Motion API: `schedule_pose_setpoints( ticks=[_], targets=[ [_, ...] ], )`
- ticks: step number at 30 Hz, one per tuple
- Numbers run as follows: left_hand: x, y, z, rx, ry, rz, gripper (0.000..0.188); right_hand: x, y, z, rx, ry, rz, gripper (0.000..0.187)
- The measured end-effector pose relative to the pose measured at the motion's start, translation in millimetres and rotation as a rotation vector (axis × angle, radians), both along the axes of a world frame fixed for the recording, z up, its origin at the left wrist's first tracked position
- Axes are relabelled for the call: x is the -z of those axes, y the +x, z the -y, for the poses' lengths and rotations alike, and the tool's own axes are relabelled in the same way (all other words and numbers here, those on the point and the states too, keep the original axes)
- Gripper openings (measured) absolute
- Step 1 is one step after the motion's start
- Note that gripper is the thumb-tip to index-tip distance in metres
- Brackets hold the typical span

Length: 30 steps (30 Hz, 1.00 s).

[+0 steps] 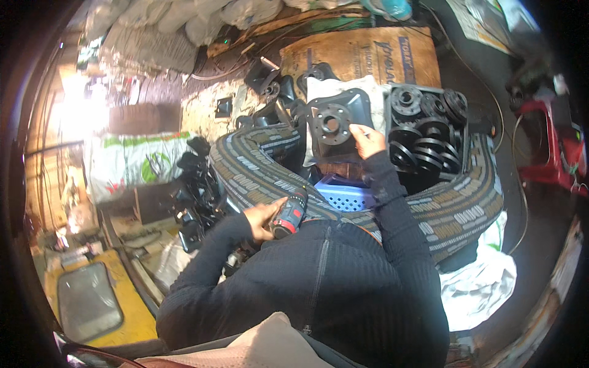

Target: The person uses a cordless drill to make holes in several small black metal parts. They hold each part with one hand and operate the drill with the other, moving from one part to the next in a repetitive sequence.

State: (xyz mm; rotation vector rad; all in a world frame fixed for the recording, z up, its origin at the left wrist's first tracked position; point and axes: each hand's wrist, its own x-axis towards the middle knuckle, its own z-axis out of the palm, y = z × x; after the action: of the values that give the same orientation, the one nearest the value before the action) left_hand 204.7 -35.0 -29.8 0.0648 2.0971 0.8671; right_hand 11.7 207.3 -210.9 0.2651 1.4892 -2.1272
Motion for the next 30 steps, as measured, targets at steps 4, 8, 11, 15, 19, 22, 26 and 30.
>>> schedule_pose_setpoints(
  ticks=[4,8,11,15,19,22,26,30],
  targets=[
    [7.8,-51.9,49.2,-0.531,0.319,0.036,0.083,-43.9,16.3,-16.8,-0.01,-0.2,0.166,0.015],
    [83.5,-98.5,8.9,-0.866,0.754,-0.003,0.051,-84.4,32.0,0.9,-0.044,-0.222,0.197,0.018],
    [110.7,-129.3,31.1,-0.339,-0.152,-0.723,0.031,-64.5,31.5,-6.3,-0.017,-0.448,0.36,0.023],
    [115.9,-176.5,118.2,-0.708,-0.305,-0.983,0.038,-22.5,38.7,-22.3,0.037,-0.761,0.686,0.039],
    [117.9,-204.8,194.2,-1.242,-0.078,-0.352,0.027,-14.9,47.3,-20.1,0.061,-0.797,0.834,0.032],
    [130.7,-208.7,203.3,-1.608,0.33,-0.171,0.036,-8.0,45.0,-24.2,-0.154,-0.896,0.743,0.033],
    [62.9,-153.8,237.9,-1.234,0.295,-0.57,0.04,-24.3,44.7,-27.7,-0.205,-0.941,0.648,0.033],
    [113.3,-49.2,312.2,-1.216,-0.388,-0.232,0.023,-25.1,52.0,-25.5,-0.095,-0.927,0.766,0.032]
  ],
)
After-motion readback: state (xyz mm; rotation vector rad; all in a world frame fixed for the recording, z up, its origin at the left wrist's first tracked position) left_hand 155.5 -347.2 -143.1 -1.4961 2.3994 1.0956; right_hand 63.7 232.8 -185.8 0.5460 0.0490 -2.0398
